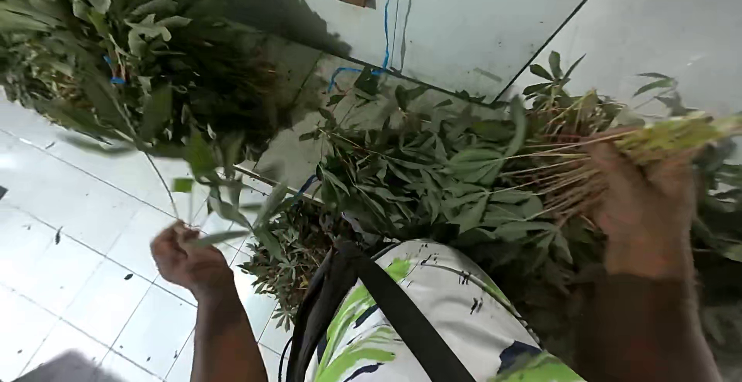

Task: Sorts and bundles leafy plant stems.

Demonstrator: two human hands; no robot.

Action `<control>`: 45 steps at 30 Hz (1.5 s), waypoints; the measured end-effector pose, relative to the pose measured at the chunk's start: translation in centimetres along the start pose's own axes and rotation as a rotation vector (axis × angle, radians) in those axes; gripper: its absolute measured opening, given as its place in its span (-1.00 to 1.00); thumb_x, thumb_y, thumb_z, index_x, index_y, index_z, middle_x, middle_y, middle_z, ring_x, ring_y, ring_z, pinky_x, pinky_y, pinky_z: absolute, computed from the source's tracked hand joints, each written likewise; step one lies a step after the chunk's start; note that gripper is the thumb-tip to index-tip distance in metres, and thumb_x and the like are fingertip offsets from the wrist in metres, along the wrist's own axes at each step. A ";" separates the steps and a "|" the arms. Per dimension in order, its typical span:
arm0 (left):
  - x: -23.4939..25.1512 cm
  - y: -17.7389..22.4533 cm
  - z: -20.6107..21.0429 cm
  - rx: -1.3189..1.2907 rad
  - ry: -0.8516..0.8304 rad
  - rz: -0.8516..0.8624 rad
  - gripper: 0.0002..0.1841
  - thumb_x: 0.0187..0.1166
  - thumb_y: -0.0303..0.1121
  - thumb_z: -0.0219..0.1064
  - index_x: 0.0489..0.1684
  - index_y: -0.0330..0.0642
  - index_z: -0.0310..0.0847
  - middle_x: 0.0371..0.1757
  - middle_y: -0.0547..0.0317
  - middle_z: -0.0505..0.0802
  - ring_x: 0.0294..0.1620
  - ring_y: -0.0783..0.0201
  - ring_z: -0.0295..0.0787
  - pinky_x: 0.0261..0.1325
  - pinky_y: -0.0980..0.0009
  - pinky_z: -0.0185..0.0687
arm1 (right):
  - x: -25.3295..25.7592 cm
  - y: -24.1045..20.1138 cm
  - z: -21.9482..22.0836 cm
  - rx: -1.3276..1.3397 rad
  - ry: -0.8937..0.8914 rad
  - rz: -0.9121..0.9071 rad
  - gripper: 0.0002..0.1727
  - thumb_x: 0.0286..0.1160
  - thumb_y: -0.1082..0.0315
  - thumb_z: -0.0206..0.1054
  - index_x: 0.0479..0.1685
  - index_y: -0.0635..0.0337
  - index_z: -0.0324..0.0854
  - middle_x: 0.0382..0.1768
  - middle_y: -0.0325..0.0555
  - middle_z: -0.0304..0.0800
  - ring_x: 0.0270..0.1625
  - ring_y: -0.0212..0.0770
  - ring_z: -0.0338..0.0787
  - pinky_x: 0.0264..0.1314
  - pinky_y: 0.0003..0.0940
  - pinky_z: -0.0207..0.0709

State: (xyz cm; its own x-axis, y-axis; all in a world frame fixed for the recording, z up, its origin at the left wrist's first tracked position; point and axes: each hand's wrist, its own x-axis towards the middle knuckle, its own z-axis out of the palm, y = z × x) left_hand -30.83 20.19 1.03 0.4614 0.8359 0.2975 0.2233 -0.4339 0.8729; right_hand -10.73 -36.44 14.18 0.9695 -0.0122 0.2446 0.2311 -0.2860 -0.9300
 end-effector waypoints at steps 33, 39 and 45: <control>8.9 14.2 24.3 0.050 -0.547 0.112 -0.44 0.61 -0.33 0.38 0.55 -0.36 0.37 0.26 -0.25 0.75 0.20 0.00 0.79 0.31 0.02 0.73 | -4.7 -0.6 -3.6 0.186 0.072 -0.092 -0.76 0.55 0.29 0.37 0.14 -0.02 0.59 -0.22 -0.26 0.91 -0.17 -0.14 0.93 0.10 -0.09 0.84; 5.2 8.0 25.8 0.106 -0.806 -0.579 -0.46 0.69 -0.10 0.29 0.49 -0.27 0.34 -0.17 -0.12 0.74 -0.51 0.15 0.71 -0.40 0.16 0.78 | -4.1 0.6 -3.4 0.124 0.006 -0.038 -0.72 0.51 0.31 0.34 0.16 0.07 0.55 -0.24 -0.24 0.90 -0.19 -0.13 0.93 0.06 -0.09 0.86; 4.3 8.1 25.2 0.233 -0.796 -0.017 -0.50 0.73 -0.27 0.19 0.63 -0.20 0.37 0.57 -0.32 0.52 0.23 -0.19 0.75 0.18 -0.16 0.75 | -4.0 1.3 -3.3 0.111 -0.010 -0.032 -0.75 0.52 0.36 0.28 0.15 0.05 0.54 -0.24 -0.30 0.90 -0.20 -0.19 0.93 0.05 -0.15 0.87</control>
State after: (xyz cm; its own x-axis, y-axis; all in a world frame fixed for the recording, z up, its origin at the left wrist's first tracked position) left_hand -5.39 11.81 -0.32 0.9066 0.3927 -0.1545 0.3677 -0.5551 0.7461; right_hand -14.56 -39.91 12.91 0.9621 0.0050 0.2726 0.2692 -0.1777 -0.9466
